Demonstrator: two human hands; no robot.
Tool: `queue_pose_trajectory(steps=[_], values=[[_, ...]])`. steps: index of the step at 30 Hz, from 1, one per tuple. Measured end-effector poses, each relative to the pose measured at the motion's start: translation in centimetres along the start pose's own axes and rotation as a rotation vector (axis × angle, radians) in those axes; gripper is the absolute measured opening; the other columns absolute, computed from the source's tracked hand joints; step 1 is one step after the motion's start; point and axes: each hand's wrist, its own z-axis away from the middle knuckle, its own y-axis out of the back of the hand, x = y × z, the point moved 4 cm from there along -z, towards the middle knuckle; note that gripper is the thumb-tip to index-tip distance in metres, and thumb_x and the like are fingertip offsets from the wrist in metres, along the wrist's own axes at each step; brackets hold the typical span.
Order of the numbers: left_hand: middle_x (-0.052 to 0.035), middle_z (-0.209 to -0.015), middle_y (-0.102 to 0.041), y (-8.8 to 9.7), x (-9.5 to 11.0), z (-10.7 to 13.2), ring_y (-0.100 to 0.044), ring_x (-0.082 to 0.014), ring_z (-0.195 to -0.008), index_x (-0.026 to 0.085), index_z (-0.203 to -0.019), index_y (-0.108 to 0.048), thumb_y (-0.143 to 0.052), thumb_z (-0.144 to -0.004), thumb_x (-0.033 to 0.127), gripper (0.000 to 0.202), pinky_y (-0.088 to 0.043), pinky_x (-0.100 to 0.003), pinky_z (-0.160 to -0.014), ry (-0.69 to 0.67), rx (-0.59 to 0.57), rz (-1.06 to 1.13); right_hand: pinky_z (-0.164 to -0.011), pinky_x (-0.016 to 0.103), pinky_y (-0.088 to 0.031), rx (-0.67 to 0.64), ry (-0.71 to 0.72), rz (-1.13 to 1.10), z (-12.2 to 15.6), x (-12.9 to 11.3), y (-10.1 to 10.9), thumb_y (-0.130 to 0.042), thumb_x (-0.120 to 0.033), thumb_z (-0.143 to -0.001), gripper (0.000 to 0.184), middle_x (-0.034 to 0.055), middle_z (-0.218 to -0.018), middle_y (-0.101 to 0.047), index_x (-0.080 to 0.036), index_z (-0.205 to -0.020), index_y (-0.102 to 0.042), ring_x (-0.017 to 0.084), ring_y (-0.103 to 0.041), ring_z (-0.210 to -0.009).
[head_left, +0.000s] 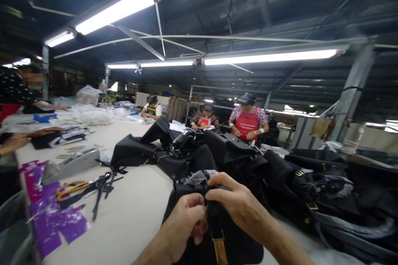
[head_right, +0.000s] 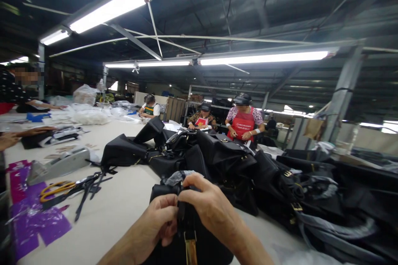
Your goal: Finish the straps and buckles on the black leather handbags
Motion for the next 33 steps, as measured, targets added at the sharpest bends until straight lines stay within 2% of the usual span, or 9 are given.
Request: queue_pose_trajectory(steps=[5, 13, 18, 23, 27, 30, 33], values=[[0.0053, -0.046, -0.05, 0.0, 0.2, -0.1, -0.039, -0.005, -0.035, 0.018, -0.066, -0.05, -0.062, -0.053, 0.029, 0.021, -0.033, -0.015, -0.032, 0.038, -0.039, 0.028, -0.071, 0.022, -0.05, -0.104, -0.027, 0.118, -0.1, 0.0, 0.0, -0.038, -0.006, -0.09, 0.035, 0.0034, -0.103, -0.056, -0.023, -0.088, -0.068, 0.014, -0.059, -0.082], [0.0043, -0.048, -0.052, 0.4, -0.2, -0.1, -0.042, -0.0059, -0.035, 0.018, -0.068, -0.051, -0.064, -0.055, 0.028, 0.021, -0.038, -0.016, -0.032, 0.058, -0.059, 0.062, -0.078, 0.026, -0.052, -0.017, 0.057, 0.135, -0.4, -0.9, 0.0, -0.038, -0.021, -0.097, 0.033, 0.0047, -0.101, -0.06, -0.025, -0.085, -0.069, 0.018, -0.06, -0.09], [0.0038, -0.047, -0.052, 0.7, -0.2, 0.0, -0.044, -0.0066, -0.036, 0.018, -0.067, -0.052, -0.061, -0.052, 0.025, 0.019, -0.039, -0.016, -0.033, 0.066, -0.063, 0.082, -0.079, 0.025, -0.053, 0.045, 0.075, 0.219, -0.1, -0.3, -0.5, -0.036, -0.018, -0.098, 0.036, 0.006, -0.102, -0.059, -0.024, -0.091, -0.07, 0.018, -0.061, -0.093], [0.0043, -0.044, -0.051, 0.8, 0.1, 0.0, -0.043, -0.0063, -0.035, 0.018, -0.066, -0.052, -0.06, -0.051, 0.025, 0.018, -0.041, -0.015, -0.032, 0.078, -0.082, 0.099, -0.083, 0.027, -0.053, 0.031, 0.151, 0.334, -0.2, -0.5, -0.6, -0.035, -0.014, -0.098, 0.035, 0.0081, -0.103, -0.059, -0.021, -0.088, -0.068, 0.019, -0.06, -0.098], [0.0049, -0.043, -0.052, 0.9, 0.2, 0.0, -0.045, -0.0068, -0.035, 0.018, -0.069, -0.051, -0.056, -0.051, 0.026, 0.021, -0.043, -0.015, -0.031, 0.045, -0.017, -0.004, -0.086, 0.031, -0.054, 0.041, 0.2, 0.413, -0.5, -1.0, -0.5, -0.041, -0.009, -0.095, 0.03, 0.0067, -0.097, -0.058, -0.02, -0.081, -0.065, 0.019, -0.06, -0.093], [0.0056, -0.043, -0.053, 1.0, 0.3, -0.1, -0.047, -0.0078, -0.034, 0.019, -0.072, -0.05, -0.051, -0.05, 0.027, 0.023, -0.043, -0.016, -0.03, -0.006, 0.044, -0.107, -0.094, 0.041, -0.051, 0.026, 0.204, 0.417, -0.6, -1.2, -0.5, -0.046, -0.007, -0.091, 0.026, 0.0058, -0.096, -0.057, -0.02, -0.077, -0.064, 0.02, -0.059, -0.091], [0.0061, -0.041, -0.053, 0.9, 0.3, -0.2, -0.046, -0.0076, -0.032, 0.019, -0.072, -0.048, -0.049, -0.049, 0.028, 0.024, -0.042, -0.016, -0.029, -0.015, 0.055, -0.127, -0.089, 0.034, -0.053, -0.02, 0.169, 0.355, -0.5, -1.1, -0.5, -0.05, -0.005, -0.087, 0.024, 0.0054, -0.101, -0.057, -0.021, -0.077, -0.064, 0.02, -0.059, -0.093]])
